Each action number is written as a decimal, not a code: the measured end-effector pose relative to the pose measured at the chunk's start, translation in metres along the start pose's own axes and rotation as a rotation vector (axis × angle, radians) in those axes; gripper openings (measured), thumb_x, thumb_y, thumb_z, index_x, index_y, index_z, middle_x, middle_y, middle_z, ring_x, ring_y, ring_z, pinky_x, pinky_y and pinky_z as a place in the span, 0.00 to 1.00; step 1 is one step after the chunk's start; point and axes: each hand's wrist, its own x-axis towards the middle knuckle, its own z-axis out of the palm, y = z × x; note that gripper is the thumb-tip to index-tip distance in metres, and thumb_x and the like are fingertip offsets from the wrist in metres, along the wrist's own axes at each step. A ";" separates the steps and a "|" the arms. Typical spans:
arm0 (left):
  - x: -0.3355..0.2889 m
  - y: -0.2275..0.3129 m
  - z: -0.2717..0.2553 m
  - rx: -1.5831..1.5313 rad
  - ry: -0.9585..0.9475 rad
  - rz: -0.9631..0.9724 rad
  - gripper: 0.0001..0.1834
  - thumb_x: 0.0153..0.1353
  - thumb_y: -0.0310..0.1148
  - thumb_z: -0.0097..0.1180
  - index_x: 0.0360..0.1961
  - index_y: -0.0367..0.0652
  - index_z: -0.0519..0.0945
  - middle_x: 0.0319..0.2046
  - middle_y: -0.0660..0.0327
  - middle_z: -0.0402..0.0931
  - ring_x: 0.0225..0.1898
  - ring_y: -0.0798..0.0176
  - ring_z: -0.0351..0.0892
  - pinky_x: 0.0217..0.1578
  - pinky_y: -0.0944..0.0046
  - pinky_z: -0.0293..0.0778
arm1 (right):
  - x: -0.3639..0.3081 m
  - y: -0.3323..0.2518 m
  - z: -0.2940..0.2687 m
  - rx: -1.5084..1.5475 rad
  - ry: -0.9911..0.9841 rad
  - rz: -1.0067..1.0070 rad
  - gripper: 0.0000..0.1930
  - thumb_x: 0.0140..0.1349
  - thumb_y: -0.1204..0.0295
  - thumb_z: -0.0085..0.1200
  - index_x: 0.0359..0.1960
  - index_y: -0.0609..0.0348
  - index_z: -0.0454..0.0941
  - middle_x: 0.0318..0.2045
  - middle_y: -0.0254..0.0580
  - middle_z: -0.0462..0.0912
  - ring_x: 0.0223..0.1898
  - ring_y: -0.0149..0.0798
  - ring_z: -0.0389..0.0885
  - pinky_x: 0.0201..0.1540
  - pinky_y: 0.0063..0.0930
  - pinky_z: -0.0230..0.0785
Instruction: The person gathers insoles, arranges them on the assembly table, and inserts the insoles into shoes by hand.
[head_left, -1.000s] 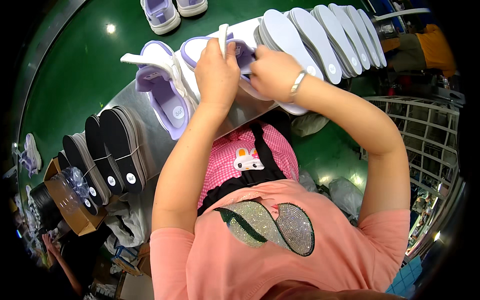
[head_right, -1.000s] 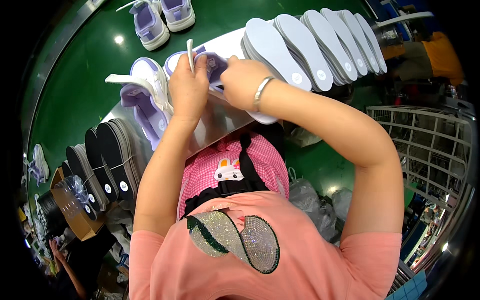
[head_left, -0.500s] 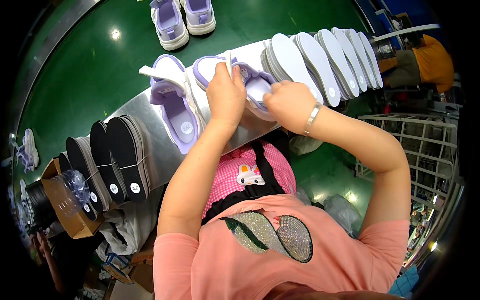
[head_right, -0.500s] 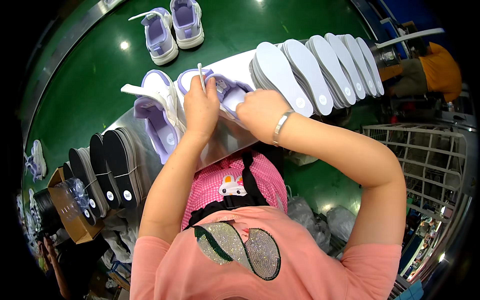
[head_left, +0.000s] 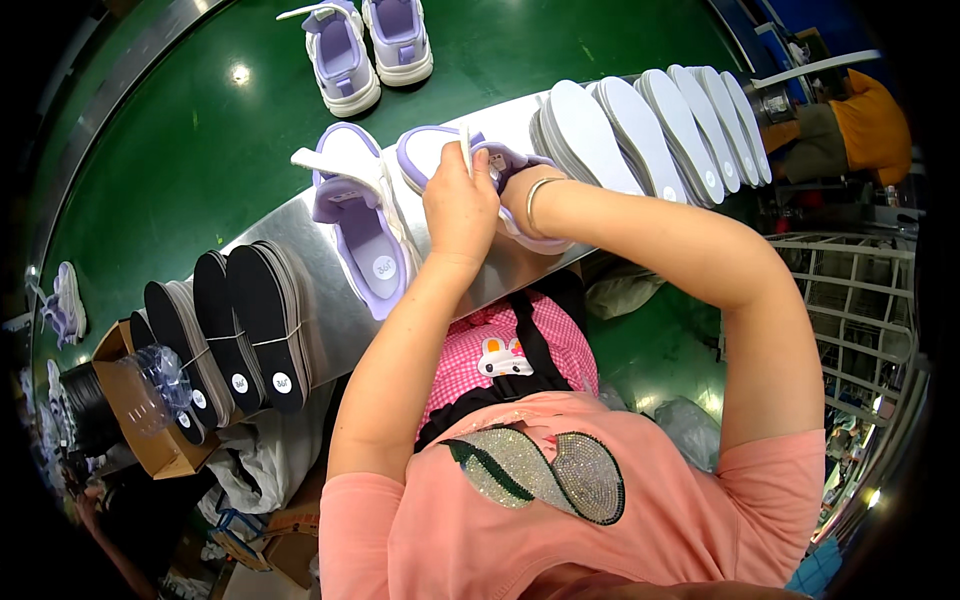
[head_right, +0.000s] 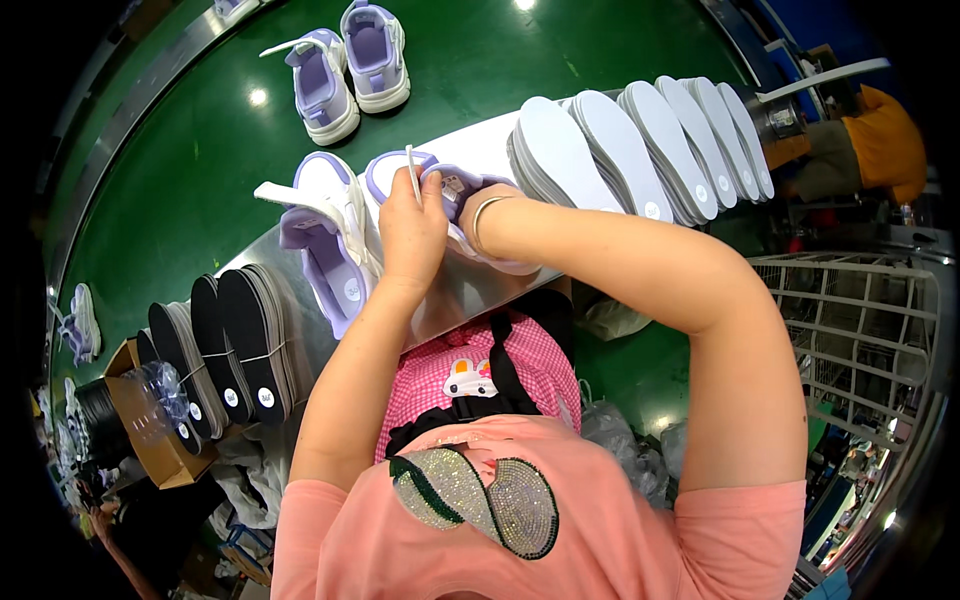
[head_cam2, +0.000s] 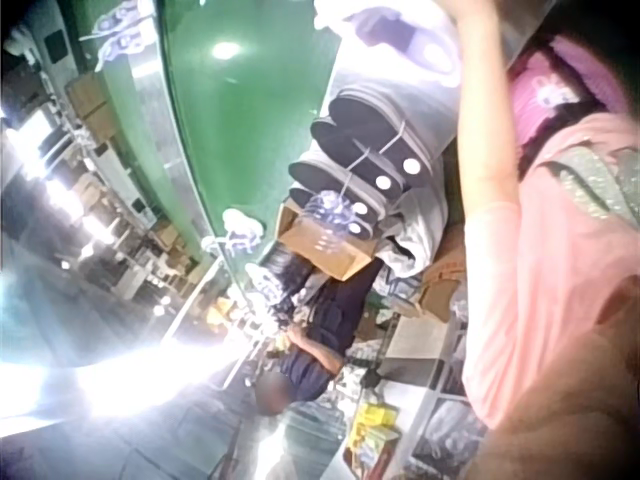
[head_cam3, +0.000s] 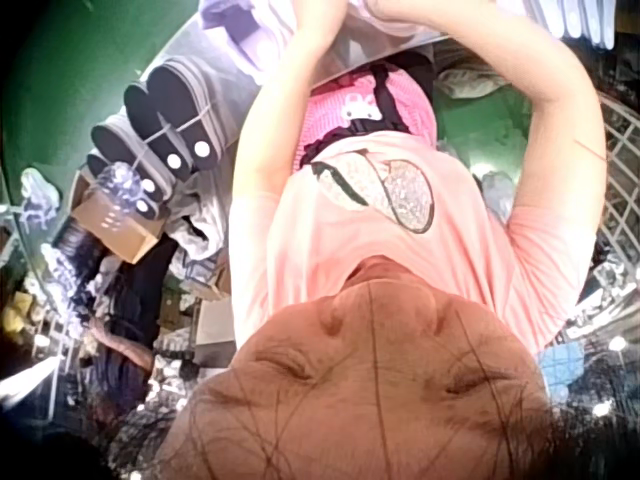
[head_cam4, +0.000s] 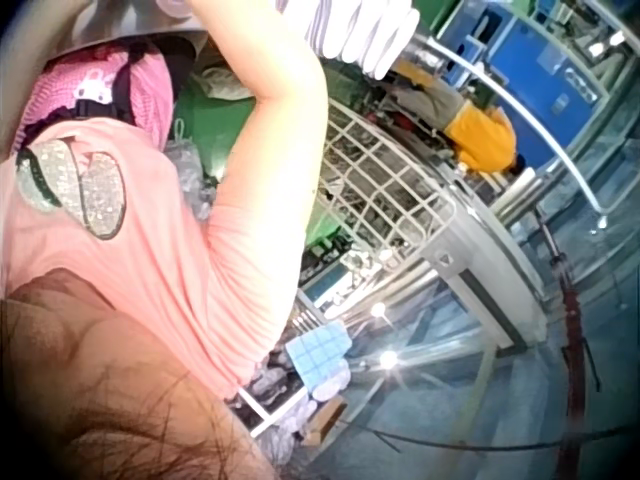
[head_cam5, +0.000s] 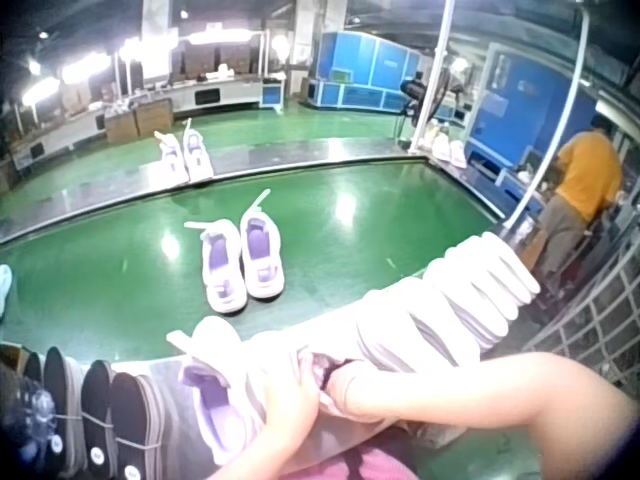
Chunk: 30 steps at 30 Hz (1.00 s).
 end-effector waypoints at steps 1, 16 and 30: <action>0.000 0.001 -0.001 0.002 0.001 0.000 0.13 0.55 0.35 0.46 0.32 0.33 0.71 0.23 0.44 0.73 0.26 0.44 0.74 0.27 0.55 0.68 | -0.001 -0.002 0.000 0.061 0.043 0.083 0.17 0.43 0.69 0.52 0.38 0.55 0.76 0.38 0.46 0.77 0.41 0.41 0.75 0.42 0.29 0.67; 0.009 0.002 0.003 -0.031 0.027 0.083 0.12 0.56 0.35 0.44 0.28 0.35 0.67 0.18 0.45 0.72 0.23 0.41 0.72 0.24 0.49 0.66 | -0.048 0.023 0.018 0.007 0.035 -0.099 0.12 0.45 0.68 0.45 0.30 0.59 0.74 0.23 0.45 0.78 0.29 0.42 0.77 0.51 0.32 0.47; -0.053 0.000 -0.108 0.470 -0.233 0.080 0.53 0.44 0.48 0.57 0.59 0.38 0.35 0.22 0.47 0.72 0.21 0.47 0.74 0.21 0.55 0.70 | -0.051 -0.071 0.030 0.309 0.523 -0.226 0.13 0.47 0.67 0.45 0.31 0.65 0.68 0.18 0.50 0.75 0.23 0.49 0.75 0.34 0.46 0.59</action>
